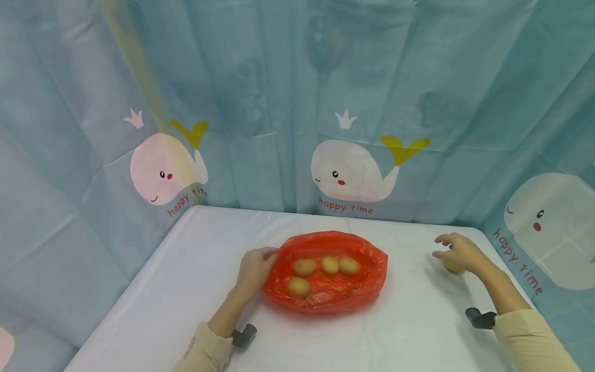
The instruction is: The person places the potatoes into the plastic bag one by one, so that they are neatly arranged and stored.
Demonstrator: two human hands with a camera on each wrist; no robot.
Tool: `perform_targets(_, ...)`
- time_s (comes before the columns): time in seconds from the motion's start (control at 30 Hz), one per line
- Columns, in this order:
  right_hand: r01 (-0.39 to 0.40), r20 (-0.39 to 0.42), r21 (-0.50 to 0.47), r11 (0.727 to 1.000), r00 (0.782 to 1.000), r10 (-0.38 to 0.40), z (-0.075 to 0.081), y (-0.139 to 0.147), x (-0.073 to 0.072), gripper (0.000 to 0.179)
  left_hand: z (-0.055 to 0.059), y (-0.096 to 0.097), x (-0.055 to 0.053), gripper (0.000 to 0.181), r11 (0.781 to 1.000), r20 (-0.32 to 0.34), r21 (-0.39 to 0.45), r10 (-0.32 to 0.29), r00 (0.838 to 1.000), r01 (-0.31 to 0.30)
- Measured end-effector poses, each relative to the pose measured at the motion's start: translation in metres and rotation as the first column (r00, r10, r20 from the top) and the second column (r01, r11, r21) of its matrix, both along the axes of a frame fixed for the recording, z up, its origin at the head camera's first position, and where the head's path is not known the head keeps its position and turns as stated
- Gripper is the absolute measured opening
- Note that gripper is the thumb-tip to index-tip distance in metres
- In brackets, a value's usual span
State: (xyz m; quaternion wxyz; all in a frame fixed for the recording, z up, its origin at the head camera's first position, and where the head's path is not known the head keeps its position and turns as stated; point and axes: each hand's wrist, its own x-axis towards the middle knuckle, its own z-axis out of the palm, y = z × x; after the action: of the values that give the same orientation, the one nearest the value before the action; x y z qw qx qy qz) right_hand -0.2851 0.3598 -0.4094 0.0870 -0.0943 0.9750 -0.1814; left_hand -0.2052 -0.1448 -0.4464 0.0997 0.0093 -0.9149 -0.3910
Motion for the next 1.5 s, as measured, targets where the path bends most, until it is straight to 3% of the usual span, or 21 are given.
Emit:
perform_targets(0.63,0.034,0.015,0.014,0.999,0.999,-0.035,-0.008,0.020,-0.004,0.051,-0.002,0.000,0.000,0.023,1.000,0.008,-0.006,0.010,1.000,-0.010)
perform_targets(0.87,0.016,-0.040,0.077,0.997,0.999,-0.013,-0.012,0.028,-0.001,0.043,-0.003,0.000,0.000,0.022,1.000,-0.001,-0.009,0.008,1.000,-0.008)
perform_targets(0.97,0.013,-0.023,0.083,0.996,1.000,-0.012,-0.014,0.030,0.001,0.041,-0.003,0.000,0.001,0.022,1.000,-0.006,-0.006,0.006,1.000,-0.006)
perform_targets(1.23,0.035,0.007,0.054,0.998,0.999,-0.036,-0.018,0.028,0.002,0.046,-0.002,0.001,0.002,0.022,1.000,-0.004,-0.012,0.011,1.000,-0.011)
perform_targets(1.5,0.064,0.006,0.094,0.994,0.998,-0.064,-0.023,0.030,-0.001,0.057,-0.002,0.000,0.000,0.023,1.000,0.000,-0.008,0.006,1.000,-0.006)
